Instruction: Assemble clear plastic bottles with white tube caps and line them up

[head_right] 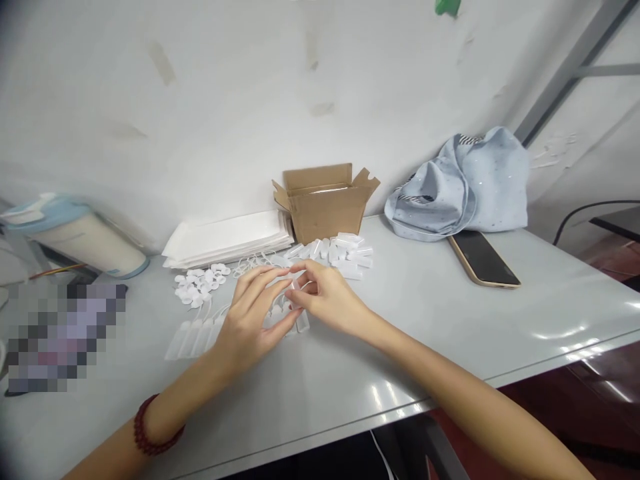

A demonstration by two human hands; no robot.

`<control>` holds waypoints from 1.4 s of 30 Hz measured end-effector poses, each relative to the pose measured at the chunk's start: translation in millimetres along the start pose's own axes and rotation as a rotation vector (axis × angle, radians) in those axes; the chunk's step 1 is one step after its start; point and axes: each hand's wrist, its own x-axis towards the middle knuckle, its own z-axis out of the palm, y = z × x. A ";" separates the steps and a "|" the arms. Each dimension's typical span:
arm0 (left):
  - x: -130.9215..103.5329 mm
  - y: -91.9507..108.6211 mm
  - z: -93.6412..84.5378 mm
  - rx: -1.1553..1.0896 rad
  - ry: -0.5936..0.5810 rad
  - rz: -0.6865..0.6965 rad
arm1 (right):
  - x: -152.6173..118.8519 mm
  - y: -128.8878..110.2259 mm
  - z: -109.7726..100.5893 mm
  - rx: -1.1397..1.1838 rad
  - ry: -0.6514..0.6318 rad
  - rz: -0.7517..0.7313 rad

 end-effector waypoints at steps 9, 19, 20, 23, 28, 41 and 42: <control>9.1 4.2 12.3 -0.003 -0.108 -0.038 | 2.0 -5.1 -15.7 -0.424 -0.035 0.032; 3.4 4.4 22.6 -0.117 -0.404 -0.165 | 0.4 -7.3 -17.6 -0.946 -0.202 0.157; 3.9 4.5 21.9 -0.120 -0.422 -0.170 | 0.9 -6.0 -17.7 -0.970 -0.216 0.161; 6.1 5.3 19.6 -0.126 -0.472 -0.198 | 2.1 -2.3 -18.3 -1.031 -0.251 0.161; 8.1 6.7 17.9 -0.121 -0.521 -0.226 | 2.4 -0.5 -18.7 -1.069 -0.274 0.159; 5.1 9.8 14.2 -0.128 -0.562 -0.223 | 2.8 2.4 -19.0 -1.103 -0.276 0.149; 5.4 10.0 13.9 -0.133 -0.562 -0.218 | 2.6 2.3 -19.1 -1.104 -0.274 0.147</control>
